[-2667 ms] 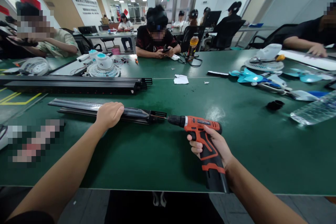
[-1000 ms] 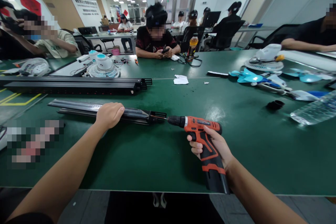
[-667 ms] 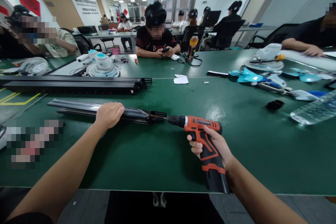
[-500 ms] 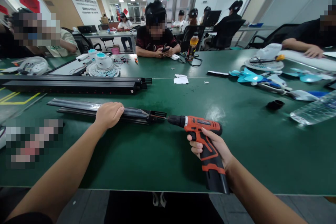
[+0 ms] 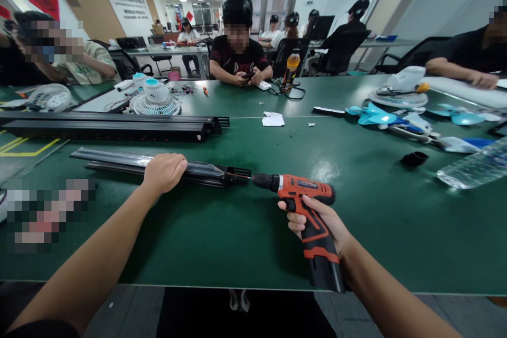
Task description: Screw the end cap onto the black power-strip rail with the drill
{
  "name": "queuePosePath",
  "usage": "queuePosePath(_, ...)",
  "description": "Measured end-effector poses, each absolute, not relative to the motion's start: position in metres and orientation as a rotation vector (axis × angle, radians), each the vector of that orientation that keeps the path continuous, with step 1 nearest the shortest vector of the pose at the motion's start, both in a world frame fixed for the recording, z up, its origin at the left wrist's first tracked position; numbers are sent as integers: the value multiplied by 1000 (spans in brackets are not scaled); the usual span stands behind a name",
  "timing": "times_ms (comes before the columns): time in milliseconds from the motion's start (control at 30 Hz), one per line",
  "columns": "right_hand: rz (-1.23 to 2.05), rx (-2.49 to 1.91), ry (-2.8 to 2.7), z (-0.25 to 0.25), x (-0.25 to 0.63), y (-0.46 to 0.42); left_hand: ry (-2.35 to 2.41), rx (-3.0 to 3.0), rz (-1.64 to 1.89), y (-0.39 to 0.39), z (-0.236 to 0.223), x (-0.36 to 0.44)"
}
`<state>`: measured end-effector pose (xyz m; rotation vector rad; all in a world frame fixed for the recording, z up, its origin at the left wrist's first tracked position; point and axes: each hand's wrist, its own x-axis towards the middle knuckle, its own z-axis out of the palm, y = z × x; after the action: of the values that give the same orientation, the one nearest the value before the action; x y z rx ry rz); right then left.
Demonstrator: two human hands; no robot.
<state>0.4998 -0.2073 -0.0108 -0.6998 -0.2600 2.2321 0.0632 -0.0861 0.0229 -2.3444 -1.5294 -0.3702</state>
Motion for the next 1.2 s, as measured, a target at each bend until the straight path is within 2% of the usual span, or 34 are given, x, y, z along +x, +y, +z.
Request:
queuePosePath(433, 2184, -781, -322, -9, 499, -208, -1539, -2344, -381, -86, 22, 63)
queuePosePath(1200, 2250, -660, -365, -8, 496, -207, -1554, -2320, -350, -87, 23, 64)
